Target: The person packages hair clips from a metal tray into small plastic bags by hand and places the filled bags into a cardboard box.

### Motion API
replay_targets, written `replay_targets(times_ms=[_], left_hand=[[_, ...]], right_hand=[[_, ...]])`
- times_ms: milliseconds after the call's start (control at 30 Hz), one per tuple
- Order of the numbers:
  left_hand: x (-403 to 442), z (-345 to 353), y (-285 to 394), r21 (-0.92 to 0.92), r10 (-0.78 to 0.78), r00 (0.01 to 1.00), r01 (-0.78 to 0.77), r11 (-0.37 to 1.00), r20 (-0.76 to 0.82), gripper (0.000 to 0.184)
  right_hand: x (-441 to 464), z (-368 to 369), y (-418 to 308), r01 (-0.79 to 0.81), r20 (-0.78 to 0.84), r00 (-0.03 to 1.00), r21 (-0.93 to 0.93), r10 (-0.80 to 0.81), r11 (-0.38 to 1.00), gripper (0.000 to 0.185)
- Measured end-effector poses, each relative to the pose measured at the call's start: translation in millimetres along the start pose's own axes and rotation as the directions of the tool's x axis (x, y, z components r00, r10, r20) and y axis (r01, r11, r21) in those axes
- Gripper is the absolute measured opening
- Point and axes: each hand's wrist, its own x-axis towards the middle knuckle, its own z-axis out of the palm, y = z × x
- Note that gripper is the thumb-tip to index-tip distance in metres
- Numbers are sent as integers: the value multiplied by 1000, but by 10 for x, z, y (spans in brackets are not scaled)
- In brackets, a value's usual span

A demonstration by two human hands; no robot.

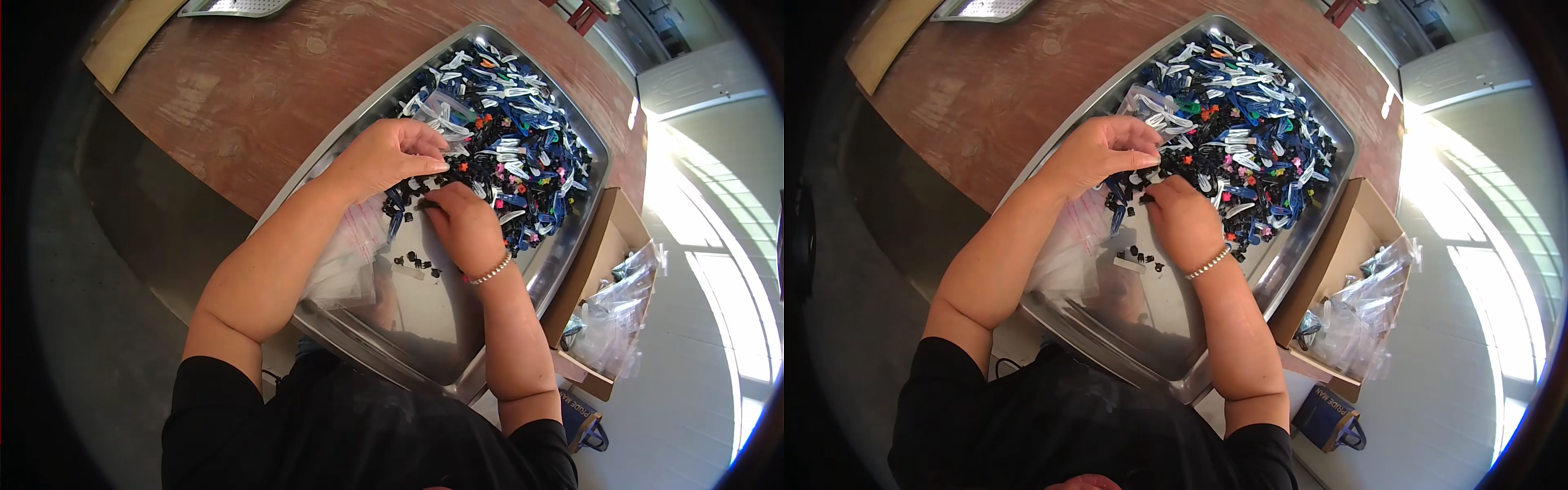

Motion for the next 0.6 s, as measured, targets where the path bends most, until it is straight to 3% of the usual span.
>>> replay_targets(times_ms=[33, 100, 167, 233, 267, 300, 367, 433, 533, 600], left_hand=[[4, -2, -2, 0, 2, 1000, -2, 1000, -2, 31], [7, -5, -13, 69, 29, 1000, -28, 997, -12, 30], [7, -5, -24, 89, 26, 1000, -26, 996, 4, 30], [10, 15, -47, 108, 19, 999, -22, 994, 28, 30], [8, 26, -65, 155, 16, 997, -28, 987, 78, 31], [-1, 47, -72, 202, 9, 992, -35, 979, 128, 32], [-27, 107, -59, 169, -59, 987, 33, 985, 150, 34], [-33, 139, -91, 140, -4, 975, -28, 990, 221, 35], [-28, 135, -107, 74, -54, 970, 37, 997, 238, 36], [-18, 111, -104, 18, -74, 971, 72, 997, 226, 36]], right_hand=[[6, -46, 4, 2, 0, 1000, -1, -2, 1000, 18], [27, -159, 6, -37, -188, 978, 256, 87, 966, 18], [14, -266, -23, -52, -244, 962, 289, 126, 956, 19], [1, -342, -61, -75, -436, 848, 465, 302, 882, 19], [9, -354, -76, 64, -511, 817, 542, 268, 838, 21], [10, -359, -102, 62, -512, 815, 543, 271, 837, 21], [6, -375, -158, 151, -597, 792, 399, 131, 905, 22], [3, -417, -240, 65, -485, 867, 338, 114, 939, 23], [17, -390, -158, 124, -570, 821, 247, 40, 961, 20], [14, -446, -164, -3, -519, 765, 590, 382, 808, 16]])
